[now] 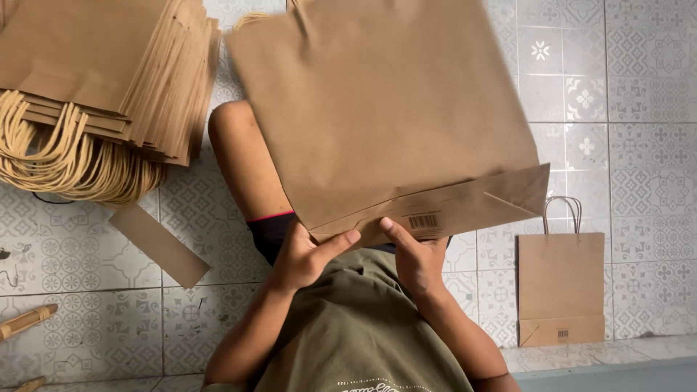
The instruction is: Shaping and folding flat paper bags into their final form and stacking them.
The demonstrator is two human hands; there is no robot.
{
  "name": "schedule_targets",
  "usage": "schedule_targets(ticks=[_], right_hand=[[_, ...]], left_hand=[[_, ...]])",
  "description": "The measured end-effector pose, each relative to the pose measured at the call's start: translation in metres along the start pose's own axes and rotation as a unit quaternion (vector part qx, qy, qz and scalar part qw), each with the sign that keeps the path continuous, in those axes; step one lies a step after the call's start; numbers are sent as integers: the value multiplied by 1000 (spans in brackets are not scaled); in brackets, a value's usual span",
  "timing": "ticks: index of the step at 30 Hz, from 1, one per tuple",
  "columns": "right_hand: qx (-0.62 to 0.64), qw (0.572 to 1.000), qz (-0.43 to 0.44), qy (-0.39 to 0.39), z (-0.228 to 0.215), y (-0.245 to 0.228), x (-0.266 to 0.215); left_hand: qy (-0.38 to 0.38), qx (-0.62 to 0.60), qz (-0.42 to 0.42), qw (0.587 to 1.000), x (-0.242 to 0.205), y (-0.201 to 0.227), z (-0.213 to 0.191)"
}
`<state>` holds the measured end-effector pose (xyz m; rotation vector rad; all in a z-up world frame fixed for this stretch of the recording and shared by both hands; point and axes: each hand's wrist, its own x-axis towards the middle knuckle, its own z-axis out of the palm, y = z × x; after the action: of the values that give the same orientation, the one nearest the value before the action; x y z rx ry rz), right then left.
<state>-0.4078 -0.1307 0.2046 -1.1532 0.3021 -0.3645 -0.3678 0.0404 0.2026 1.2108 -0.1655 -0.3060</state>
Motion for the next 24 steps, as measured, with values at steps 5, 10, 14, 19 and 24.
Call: schedule_targets(ticks=[5, 10, 14, 19, 24], right_hand=[[20, 994, -39, 95, -15, -10, 1], [81, 987, -44, 128, -68, 4, 8], [97, 985, -64, 131, -103, 17, 13], [103, 988, -64, 99, -103, 20, 4], [97, 995, -35, 6, -176, 75, -11]], left_hand=[[-29, 30, 21, 999, -13, -3, -20], [-68, -6, 3, 998, -16, 34, -20], [-67, -86, -28, 994, -19, 52, -19], [-39, -86, 16, 995, -19, 53, -28], [73, -37, 61, 995, -17, 46, -46]])
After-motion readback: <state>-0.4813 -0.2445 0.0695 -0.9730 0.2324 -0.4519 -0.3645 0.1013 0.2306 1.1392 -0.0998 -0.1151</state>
